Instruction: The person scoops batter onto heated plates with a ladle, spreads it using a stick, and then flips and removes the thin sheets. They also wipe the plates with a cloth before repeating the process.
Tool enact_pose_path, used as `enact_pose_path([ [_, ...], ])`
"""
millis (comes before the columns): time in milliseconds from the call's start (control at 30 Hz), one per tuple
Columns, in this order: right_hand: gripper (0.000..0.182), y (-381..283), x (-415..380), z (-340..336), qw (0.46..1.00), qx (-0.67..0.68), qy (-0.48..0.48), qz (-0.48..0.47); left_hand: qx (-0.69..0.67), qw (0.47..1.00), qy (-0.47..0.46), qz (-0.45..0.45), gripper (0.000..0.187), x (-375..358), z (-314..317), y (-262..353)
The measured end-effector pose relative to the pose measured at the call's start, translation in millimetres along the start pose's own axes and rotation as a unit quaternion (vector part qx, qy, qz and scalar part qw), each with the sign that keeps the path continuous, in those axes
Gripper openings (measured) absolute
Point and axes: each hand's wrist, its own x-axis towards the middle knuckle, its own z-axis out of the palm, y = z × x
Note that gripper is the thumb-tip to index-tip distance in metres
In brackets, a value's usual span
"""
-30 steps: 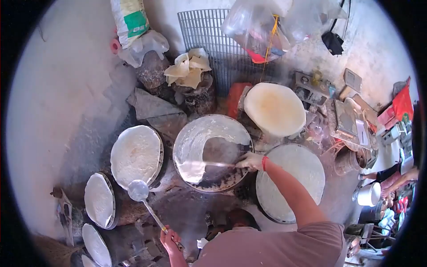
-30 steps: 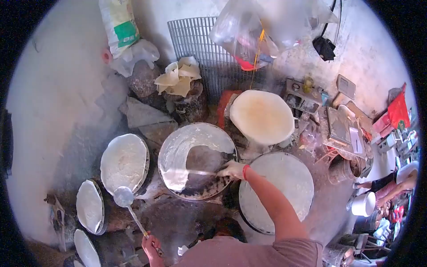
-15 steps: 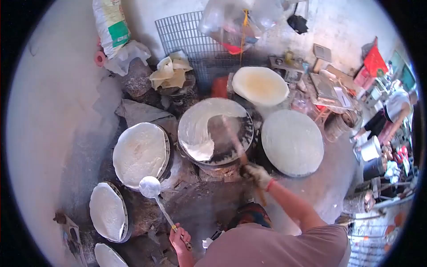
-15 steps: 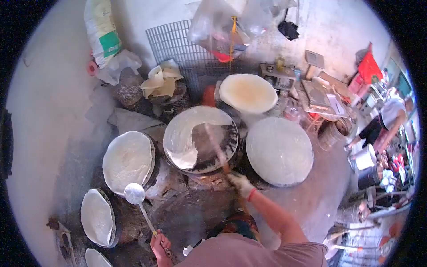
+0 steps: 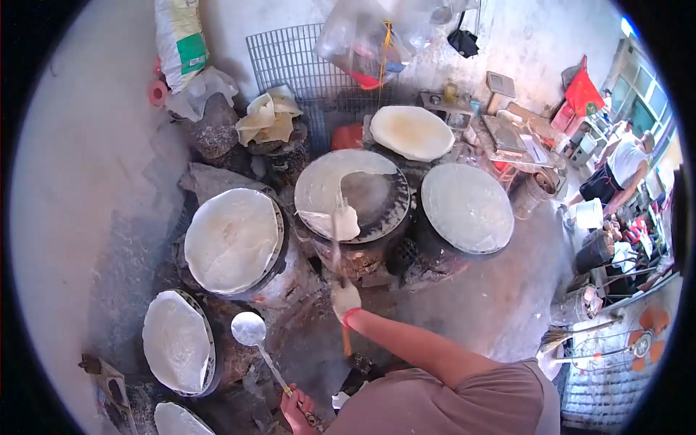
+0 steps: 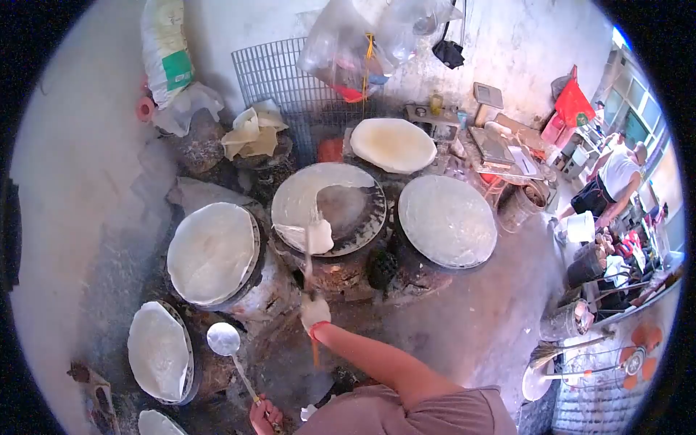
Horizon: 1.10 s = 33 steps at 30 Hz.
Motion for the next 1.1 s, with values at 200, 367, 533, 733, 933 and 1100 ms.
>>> enact_pose_path([
  [200,0.031,-9,55,-35,0.997,0.059,-0.040,-0.035,-0.009,0.999,-0.042,-0.013,0.026,-8,26,12],
  [367,0.037,-7,31,-47,0.997,0.072,-0.022,0.001,-0.043,0.991,-0.128,-0.010,0.026,3,29,-4],
  [533,0.034,1,66,-103,0.994,-0.043,-0.097,-0.002,-0.021,0.990,-0.136,-0.026,0.019,-5,71,-15],
  [733,0.031,7,73,-148,0.949,-0.079,-0.301,-0.050,-0.062,0.991,-0.117,-0.009,0.012,-12,131,-48],
  [933,0.034,-75,107,-260,0.961,0.042,-0.270,0.045,-0.133,0.975,-0.174,-0.027,0.013,-14,204,-81],
  [1100,0.036,-78,126,-293,0.916,-0.255,-0.274,-0.147,-0.122,0.976,-0.181,-0.019,0.018,-22,258,-101],
])
